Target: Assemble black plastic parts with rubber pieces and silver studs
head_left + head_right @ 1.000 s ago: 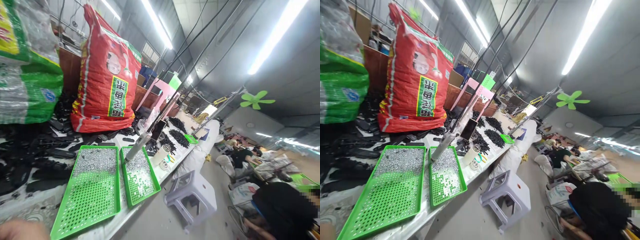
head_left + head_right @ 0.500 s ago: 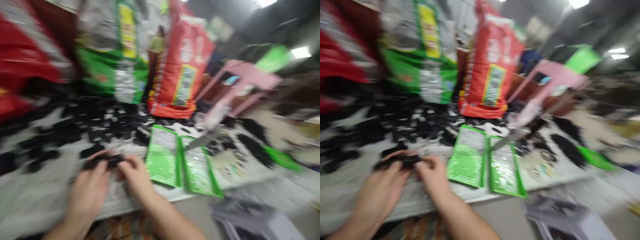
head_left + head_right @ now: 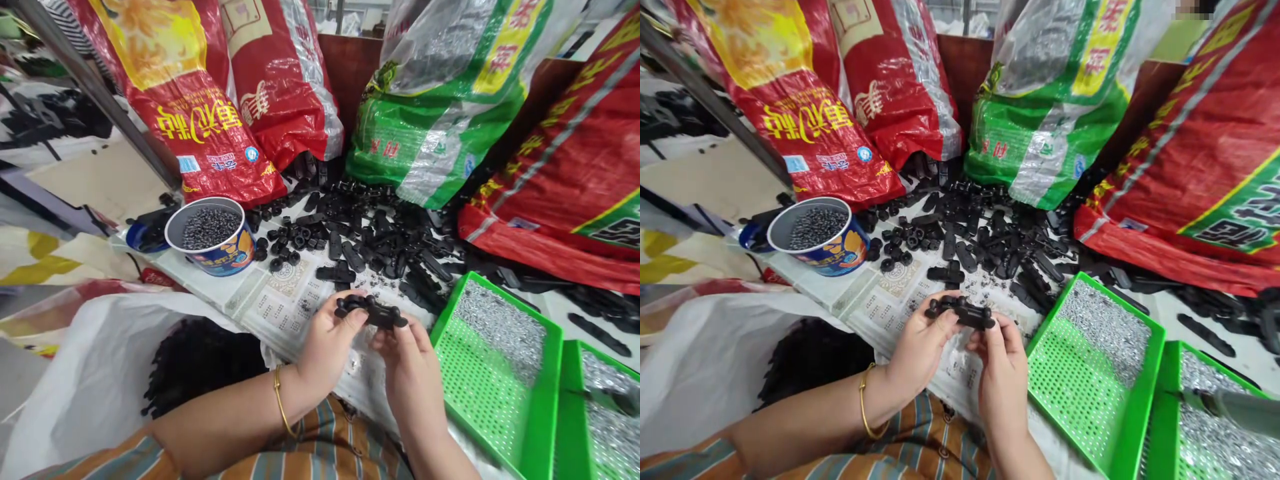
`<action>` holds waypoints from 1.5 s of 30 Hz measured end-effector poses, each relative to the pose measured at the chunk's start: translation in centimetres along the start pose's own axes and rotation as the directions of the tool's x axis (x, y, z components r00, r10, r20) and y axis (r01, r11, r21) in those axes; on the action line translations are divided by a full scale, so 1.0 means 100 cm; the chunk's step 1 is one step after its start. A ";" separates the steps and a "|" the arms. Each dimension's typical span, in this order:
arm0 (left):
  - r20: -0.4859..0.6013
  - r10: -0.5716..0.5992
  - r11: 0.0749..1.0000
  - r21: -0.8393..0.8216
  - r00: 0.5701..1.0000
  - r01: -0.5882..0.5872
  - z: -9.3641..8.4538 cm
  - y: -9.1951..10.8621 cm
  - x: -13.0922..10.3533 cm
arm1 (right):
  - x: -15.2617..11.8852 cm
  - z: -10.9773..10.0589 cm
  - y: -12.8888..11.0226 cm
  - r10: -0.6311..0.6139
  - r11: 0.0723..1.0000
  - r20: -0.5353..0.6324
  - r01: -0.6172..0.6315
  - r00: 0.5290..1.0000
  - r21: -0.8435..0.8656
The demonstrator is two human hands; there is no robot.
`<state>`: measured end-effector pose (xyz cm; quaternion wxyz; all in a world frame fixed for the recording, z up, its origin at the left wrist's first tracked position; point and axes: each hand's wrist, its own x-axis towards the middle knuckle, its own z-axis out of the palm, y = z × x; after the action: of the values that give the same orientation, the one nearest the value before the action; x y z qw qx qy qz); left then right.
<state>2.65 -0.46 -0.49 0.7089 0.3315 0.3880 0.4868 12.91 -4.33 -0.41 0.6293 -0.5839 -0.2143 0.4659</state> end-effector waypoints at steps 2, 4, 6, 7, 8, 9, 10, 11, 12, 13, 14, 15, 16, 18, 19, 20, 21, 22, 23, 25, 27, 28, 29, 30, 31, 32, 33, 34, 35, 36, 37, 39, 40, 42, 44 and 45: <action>-0.024 -0.007 1.000 -0.002 1.000 0.007 0.001 0.003 0.002 | 0.001 -0.001 0.001 0.005 0.996 -0.004 -0.005 1.000 -0.090; -0.041 -0.016 1.000 -0.011 0.999 0.016 0.001 0.005 0.005 | 0.001 -0.003 0.003 -0.021 0.973 -0.007 0.019 1.000 -0.232; -0.060 -0.010 1.000 -0.004 0.998 0.010 0.002 0.006 0.007 | 0.001 -0.005 0.007 -0.091 0.934 -0.016 0.080 0.996 -0.347; -0.073 -0.005 1.000 0.006 0.997 0.005 0.002 0.006 0.007 | 0.001 -0.006 0.008 -0.128 0.917 -0.024 0.109 0.991 -0.383; -0.086 -0.002 1.000 0.016 0.996 0.003 0.001 0.006 0.007 | 0.001 -0.006 0.009 -0.158 0.905 -0.035 0.130 0.987 -0.405; -0.093 -0.005 1.000 0.026 0.996 0.007 0.001 0.006 0.007 | 0.001 -0.007 0.010 -0.180 0.896 -0.049 0.143 0.982 -0.420; -0.089 -0.014 0.999 0.035 0.996 0.017 0.000 0.006 0.007 | 0.000 -0.007 0.010 -0.198 0.887 -0.062 0.152 0.978 -0.435; -0.075 -0.025 0.999 0.040 0.997 0.028 0.000 0.007 0.007 | 0.000 -0.007 0.011 -0.224 0.876 -0.073 0.168 0.972 -0.451; -0.054 -0.033 0.998 0.043 0.998 0.036 -0.001 0.007 0.007 | 0.000 -0.007 0.011 -0.261 0.861 -0.074 0.197 0.962 -0.470; -0.032 -0.038 0.998 0.047 0.999 0.039 -0.002 0.008 0.007 | 0.000 -0.008 0.012 -0.311 0.838 -0.069 0.240 0.948 -0.490; -0.012 -0.041 0.998 0.052 0.999 0.042 -0.003 0.008 0.007 | -0.001 -0.008 0.012 -0.363 0.809 -0.058 0.283 0.930 -0.516; 0.002 -0.047 0.997 0.055 0.999 0.047 -0.004 0.009 0.008 | -0.001 -0.008 0.012 -0.407 0.776 -0.043 0.321 0.912 -0.543; 0.009 -0.060 0.997 0.050 0.998 0.060 -0.004 0.010 0.008 | -0.001 -0.008 0.013 -0.442 0.745 -0.029 0.348 0.897 -0.570; 0.006 -0.105 0.994 0.013 0.994 0.104 -0.005 0.010 0.008 | -0.002 -0.008 0.013 -0.472 0.703 -0.008 0.372 0.881 -0.606; 0.002 -0.129 0.991 -0.016 0.992 0.129 -0.005 0.010 0.008 | -0.002 -0.008 0.012 -0.473 0.702 -0.007 0.372 0.881 -0.608; -0.003 -0.152 0.987 -0.046 0.988 0.152 -0.005 0.009 0.008 | -0.002 -0.008 0.012 -0.465 0.713 -0.014 0.365 0.885 -0.599; -0.007 -0.171 0.983 -0.073 0.985 0.170 -0.004 0.009 0.008 | -0.002 -0.008 0.011 -0.445 0.736 -0.030 0.347 0.895 -0.582; -0.012 -0.186 0.979 -0.092 0.982 0.185 -0.004 0.008 0.008 | -0.001 -0.008 0.011 -0.409 0.770 -0.055 0.312 0.911 -0.556; -0.016 -0.197 0.975 -0.104 0.980 0.194 -0.003 0.007 0.007 | -0.001 -0.008 0.010 -0.359 0.810 -0.085 0.265 0.929 -0.523; -0.032 -0.207 0.973 -0.116 0.978 0.202 -0.003 0.004 0.005 | 0.001 -0.007 0.010 -0.240 0.884 -0.137 0.158 0.961 -0.440; -0.053 -0.202 0.974 -0.120 0.978 0.195 -0.002 0.001 0.004 | 0.002 -0.006 0.011 -0.140 0.942 -0.169 0.078 0.976 -0.327; -0.062 -0.197 0.975 -0.122 0.979 0.188 -0.002 0.000 0.003 | 0.003 -0.005 0.012 -0.100 0.966 -0.181 0.052 0.978 -0.253; -0.067 -0.189 0.976 -0.124 0.980 0.180 -0.002 -0.001 0.002 | 0.003 -0.004 0.012 -0.059 0.984 -0.188 0.026 0.980 -0.174; -0.069 -0.178 0.978 -0.122 0.982 0.169 -0.003 -0.002 0.002 | 0.003 -0.003 0.012 -0.017 0.995 -0.188 -0.001 0.982 -0.097; -0.070 -0.164 0.981 -0.118 0.984 0.156 -0.003 -0.003 0.001 | 0.003 -0.002 0.012 0.024 0.999 -0.183 -0.031 0.983 -0.032; -0.071 -0.150 0.984 -0.112 0.986 0.142 -0.004 -0.003 0.001 | 0.003 0.000 0.012 0.063 0.998 -0.173 -0.061 0.983 0.018; -0.068 -0.135 0.986 -0.109 0.988 0.127 -0.004 -0.003 0.001 | 0.003 0.001 0.011 0.096 0.995 -0.162 -0.088 0.982 0.055; -0.061 -0.119 0.988 -0.108 0.991 0.112 -0.004 -0.003 0.002 | 0.002 0.003 0.010 0.116 0.991 -0.152 -0.103 0.982 0.086; -0.052 -0.102 0.989 -0.112 0.993 0.095 -0.005 -0.003 0.002 | 0.002 0.004 0.008 0.124 0.987 -0.142 -0.108 0.982 0.117; -0.043 -0.085 0.989 -0.121 0.995 0.079 -0.005 -0.003 0.002 | 0.002 0.005 0.007 0.125 0.984 -0.134 -0.105 0.983 0.147; -0.036 -0.070 0.989 -0.134 0.997 0.065 -0.005 -0.003 0.002 | 0.001 0.007 0.006 0.124 0.980 -0.125 -0.102 0.984 0.173; -0.037 -0.058 0.987 -0.154 0.998 0.052 -0.005 -0.004 0.002 | 0.001 0.009 0.004 0.117 0.974 -0.107 -0.093 0.987 0.208; -0.043 -0.055 0.987 -0.156 0.998 0.048 -0.006 -0.004 0.002 | 0.001 0.010 0.003 0.110 0.973 -0.101 -0.086 0.989 0.215; -0.053 -0.041 0.989 -0.143 0.998 0.033 -0.006 -0.006 0.001 | 0.001 0.011 0.004 0.081 0.973 -0.097 -0.058 0.992 0.224; -0.061 -0.017 0.993 -0.121 0.998 0.010 -0.007 -0.007 0.000 | 0.001 0.012 0.005 0.045 0.973 -0.101 -0.021 0.994 0.229; -0.066 -0.010 0.994 -0.112 0.998 0.003 -0.007 -0.008 0.000 | 0.001 0.012 0.005 0.031 0.974 -0.106 -0.006 0.994 0.226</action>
<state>2.38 -0.63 -1.47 0.7147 0.2736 0.3846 0.5162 11.85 -3.69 -0.67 0.6978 -0.5353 -0.1203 0.4605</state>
